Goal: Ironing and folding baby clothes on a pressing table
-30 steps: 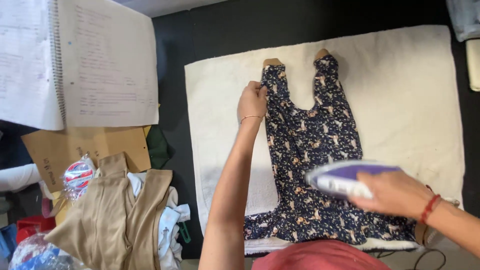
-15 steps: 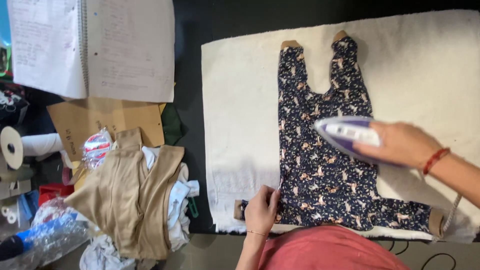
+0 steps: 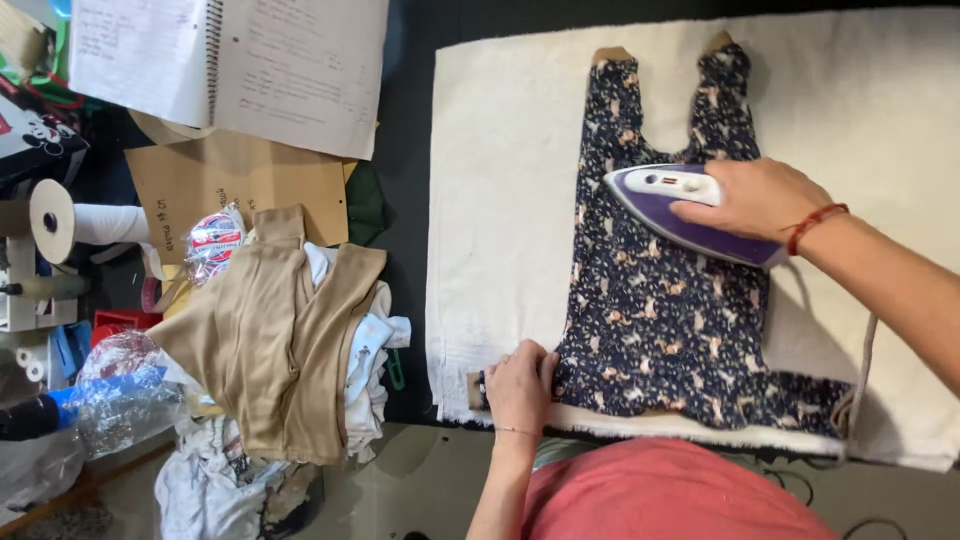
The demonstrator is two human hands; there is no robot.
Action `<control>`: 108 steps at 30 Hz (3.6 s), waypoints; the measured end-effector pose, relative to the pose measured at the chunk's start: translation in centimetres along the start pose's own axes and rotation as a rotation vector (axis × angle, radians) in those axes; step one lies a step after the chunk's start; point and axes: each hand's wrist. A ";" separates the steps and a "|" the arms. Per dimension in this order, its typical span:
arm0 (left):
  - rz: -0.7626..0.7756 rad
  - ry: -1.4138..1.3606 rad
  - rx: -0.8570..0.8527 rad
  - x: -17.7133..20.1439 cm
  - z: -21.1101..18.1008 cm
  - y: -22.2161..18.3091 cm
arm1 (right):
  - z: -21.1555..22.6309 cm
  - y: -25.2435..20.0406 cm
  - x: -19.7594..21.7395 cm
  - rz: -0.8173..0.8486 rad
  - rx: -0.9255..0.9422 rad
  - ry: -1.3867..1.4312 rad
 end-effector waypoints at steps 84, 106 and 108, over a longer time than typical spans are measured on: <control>0.348 -0.450 -0.905 -0.8 -13.0 41.8 | -2.7 -5.2 -7.6 0.250 -0.603 1.602; 0.648 0.039 -1.183 -0.5 -12.1 42.6 | -2.7 -4.8 -8.0 0.240 -0.634 1.556; 0.669 0.100 -1.209 -1.2 -11.8 42.6 | -2.8 -5.0 -8.0 0.242 -0.614 1.561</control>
Point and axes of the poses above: each hand's wrist, its own y-axis towards the middle knuckle, its own x-axis out of the back of the hand, z = x × y, and after that the axes turned 12 degrees about -x, right-handed
